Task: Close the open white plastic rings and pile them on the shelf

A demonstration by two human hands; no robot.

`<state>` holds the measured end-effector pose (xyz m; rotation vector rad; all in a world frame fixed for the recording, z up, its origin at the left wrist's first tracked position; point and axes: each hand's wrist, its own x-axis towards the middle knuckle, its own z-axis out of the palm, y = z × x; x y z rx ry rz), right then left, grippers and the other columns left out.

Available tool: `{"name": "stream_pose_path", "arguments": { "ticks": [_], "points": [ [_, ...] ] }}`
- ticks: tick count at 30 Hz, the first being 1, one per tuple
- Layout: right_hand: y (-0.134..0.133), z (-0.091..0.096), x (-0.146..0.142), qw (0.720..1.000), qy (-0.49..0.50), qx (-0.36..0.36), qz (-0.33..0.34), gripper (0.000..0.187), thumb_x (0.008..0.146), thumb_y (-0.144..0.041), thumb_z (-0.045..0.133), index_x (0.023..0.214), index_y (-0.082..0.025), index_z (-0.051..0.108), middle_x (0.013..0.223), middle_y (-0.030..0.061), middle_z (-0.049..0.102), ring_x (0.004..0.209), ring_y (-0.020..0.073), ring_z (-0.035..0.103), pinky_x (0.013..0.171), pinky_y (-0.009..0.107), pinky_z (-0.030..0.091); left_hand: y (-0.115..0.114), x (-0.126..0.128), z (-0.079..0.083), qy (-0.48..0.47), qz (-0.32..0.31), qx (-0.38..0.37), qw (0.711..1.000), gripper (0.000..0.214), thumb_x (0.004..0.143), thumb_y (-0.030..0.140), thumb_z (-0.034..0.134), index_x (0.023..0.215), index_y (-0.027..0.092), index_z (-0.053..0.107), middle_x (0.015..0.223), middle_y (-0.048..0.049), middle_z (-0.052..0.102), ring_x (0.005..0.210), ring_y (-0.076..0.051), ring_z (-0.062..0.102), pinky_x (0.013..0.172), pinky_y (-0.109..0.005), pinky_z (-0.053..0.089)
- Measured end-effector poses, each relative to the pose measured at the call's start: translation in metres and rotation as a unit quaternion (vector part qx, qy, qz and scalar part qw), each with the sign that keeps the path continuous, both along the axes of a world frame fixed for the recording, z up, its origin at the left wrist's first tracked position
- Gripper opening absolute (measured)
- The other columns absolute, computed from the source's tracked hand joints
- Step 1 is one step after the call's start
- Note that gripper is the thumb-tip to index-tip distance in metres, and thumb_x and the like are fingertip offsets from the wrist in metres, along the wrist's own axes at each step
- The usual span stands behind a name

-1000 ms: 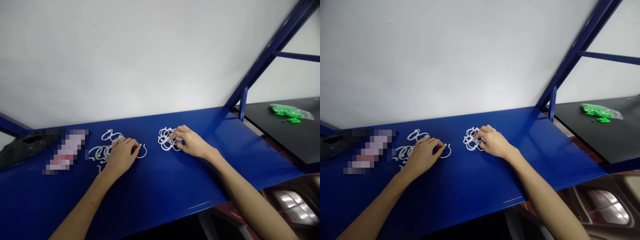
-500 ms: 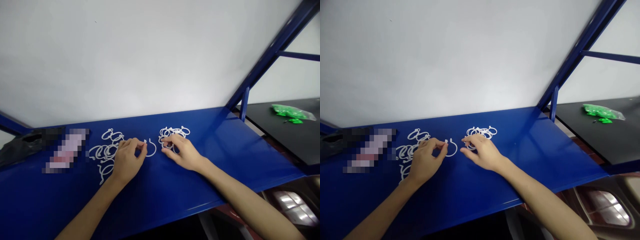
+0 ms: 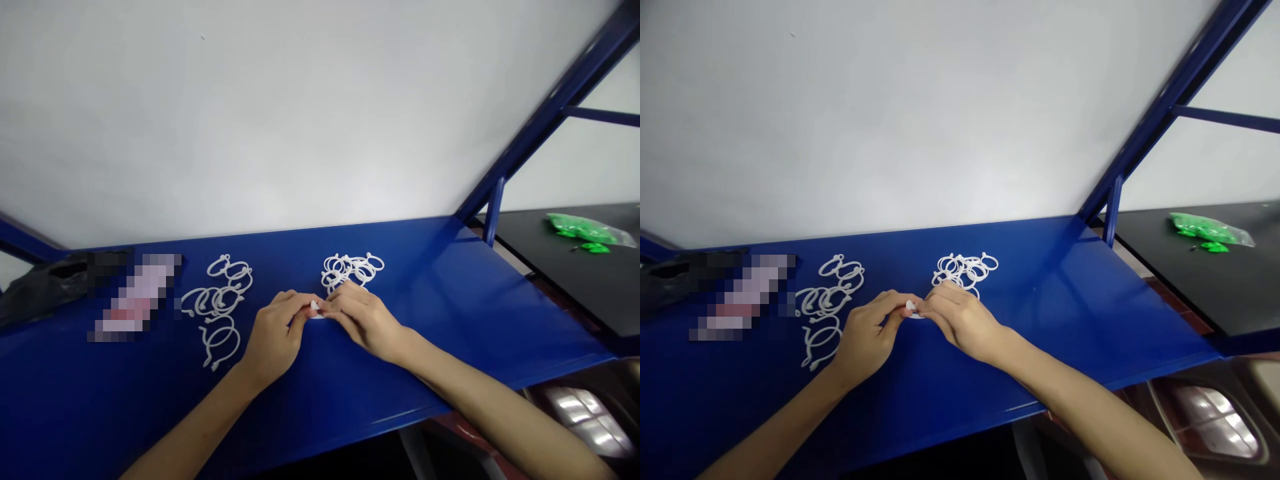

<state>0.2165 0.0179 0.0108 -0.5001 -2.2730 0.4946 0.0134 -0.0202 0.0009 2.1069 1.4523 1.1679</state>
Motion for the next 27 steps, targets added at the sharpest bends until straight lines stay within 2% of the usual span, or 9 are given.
{"name": "stream_pose_path", "arguments": {
  "ticks": [4,8,10,12,15,17,21,27],
  "points": [
    [0.001,-0.001,0.000,1.000,-0.012,0.028,0.000,0.017,0.104,-0.017,0.046,0.107,-0.019,0.063,0.095,0.0084,0.069,0.087,0.0186,0.061,0.079,0.034,0.054,0.002,-0.002,-0.003,0.039,-0.027,0.039,0.998,0.030,0.099,0.028,0.046,0.106,0.023,0.075,0.086,-0.0038,0.074,0.078,-0.017,0.066,0.075,-0.030,0.054],
    [0.013,-0.003,0.003,0.996,0.006,0.039,-0.076,0.014,0.103,-0.021,0.050,0.106,-0.020,0.063,0.098,0.0079,0.068,0.093,0.0197,0.062,0.084,0.035,0.054,0.016,-0.012,-0.001,0.097,-0.021,0.032,0.995,0.035,0.101,0.037,0.046,0.123,0.023,0.068,0.098,-0.0043,0.076,0.092,-0.019,0.066,0.086,-0.034,0.053],
    [0.022,-0.002,0.008,0.990,0.009,0.036,-0.136,0.012,0.102,-0.023,0.053,0.104,-0.021,0.065,0.101,0.0080,0.067,0.096,0.0205,0.063,0.087,0.036,0.054,0.025,-0.024,0.000,0.147,0.027,0.023,0.989,0.039,0.101,0.039,0.043,0.130,0.023,0.064,0.106,-0.0049,0.076,0.100,-0.022,0.064,0.095,-0.039,0.050],
    [0.031,-0.001,0.015,0.984,0.002,0.026,-0.178,0.012,0.101,-0.023,0.054,0.103,-0.021,0.066,0.101,0.0081,0.065,0.095,0.0207,0.062,0.085,0.036,0.053,0.033,-0.042,-0.001,0.226,0.111,0.020,0.968,0.042,0.100,0.038,0.040,0.129,0.019,0.063,0.115,-0.0090,0.074,0.110,-0.027,0.062,0.102,-0.046,0.045],
    [0.042,0.000,0.028,0.983,-0.049,0.009,-0.178,0.013,0.101,-0.021,0.054,0.104,-0.021,0.067,0.101,0.0079,0.064,0.093,0.0208,0.060,0.084,0.037,0.052,0.042,-0.071,-0.003,0.357,0.190,-0.029,0.914,0.047,0.096,0.034,0.039,0.132,0.014,0.061,0.127,-0.0165,0.066,0.121,-0.036,0.055,0.099,-0.052,0.044],
    [0.047,0.001,0.035,0.982,-0.100,0.009,-0.159,0.013,0.100,-0.020,0.054,0.106,-0.020,0.066,0.101,0.0078,0.065,0.092,0.0212,0.058,0.083,0.037,0.051,0.044,-0.085,-0.005,0.399,0.192,-0.067,0.894,0.048,0.093,0.036,0.041,0.130,0.013,0.062,0.128,-0.0184,0.064,0.122,-0.039,0.053,0.097,-0.054,0.044],
    [0.051,0.002,0.039,0.975,-0.165,0.017,-0.150,0.009,0.098,-0.021,0.058,0.100,-0.020,0.066,0.096,0.0077,0.066,0.089,0.0219,0.054,0.079,0.036,0.050,0.045,-0.095,-0.009,0.406,0.182,-0.083,0.892,0.045,0.093,0.033,0.038,0.123,0.017,0.066,0.124,-0.0178,0.065,0.117,-0.039,0.055,0.092,-0.053,0.045],
    [0.052,-0.003,0.036,0.963,-0.181,0.053,-0.195,0.013,0.099,-0.021,0.055,0.098,-0.019,0.068,0.096,0.0098,0.064,0.090,0.0234,0.052,0.081,0.039,0.051,0.046,-0.091,-0.011,0.392,0.188,-0.071,0.898,0.035,0.093,0.030,0.039,0.113,0.021,0.067,0.116,-0.0147,0.067,0.108,-0.035,0.058,0.087,-0.048,0.045]
  ]
}}
